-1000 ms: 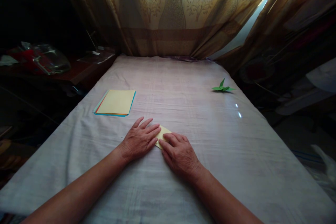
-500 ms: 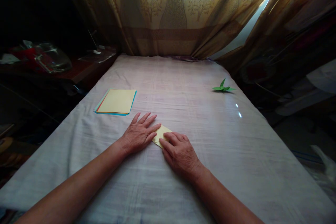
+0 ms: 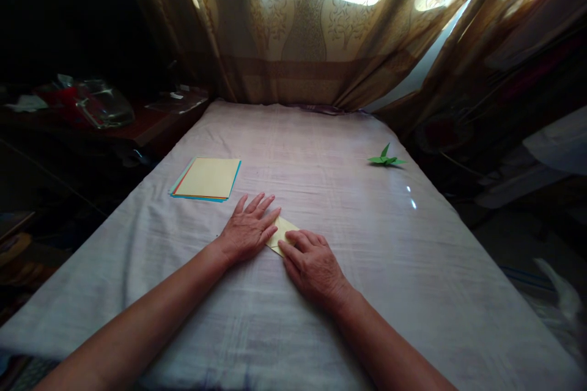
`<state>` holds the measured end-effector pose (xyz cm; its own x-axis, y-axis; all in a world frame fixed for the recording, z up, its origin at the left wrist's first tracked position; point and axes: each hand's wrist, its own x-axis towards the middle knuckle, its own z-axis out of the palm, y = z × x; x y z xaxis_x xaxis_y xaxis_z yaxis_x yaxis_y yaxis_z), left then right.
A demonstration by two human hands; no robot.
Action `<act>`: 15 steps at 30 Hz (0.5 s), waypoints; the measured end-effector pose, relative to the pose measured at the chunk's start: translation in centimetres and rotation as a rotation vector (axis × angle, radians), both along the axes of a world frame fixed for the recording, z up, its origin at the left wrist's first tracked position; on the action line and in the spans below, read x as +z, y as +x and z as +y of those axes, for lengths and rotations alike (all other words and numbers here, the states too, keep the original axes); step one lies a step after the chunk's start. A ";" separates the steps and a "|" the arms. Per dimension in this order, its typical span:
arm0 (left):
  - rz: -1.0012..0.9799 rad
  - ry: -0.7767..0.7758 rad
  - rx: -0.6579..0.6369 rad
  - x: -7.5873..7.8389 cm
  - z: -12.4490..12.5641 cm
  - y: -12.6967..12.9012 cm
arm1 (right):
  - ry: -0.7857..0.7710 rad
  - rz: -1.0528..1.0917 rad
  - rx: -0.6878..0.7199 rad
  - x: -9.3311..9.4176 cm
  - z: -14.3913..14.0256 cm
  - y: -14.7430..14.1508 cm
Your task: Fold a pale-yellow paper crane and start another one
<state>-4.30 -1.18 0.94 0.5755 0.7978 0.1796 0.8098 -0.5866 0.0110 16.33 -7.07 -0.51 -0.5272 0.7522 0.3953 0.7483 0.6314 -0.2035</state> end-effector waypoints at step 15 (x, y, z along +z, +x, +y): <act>-0.027 -0.087 -0.066 -0.6 -2.3 -0.8 | -0.031 0.229 -0.003 -0.5 -0.1 1.6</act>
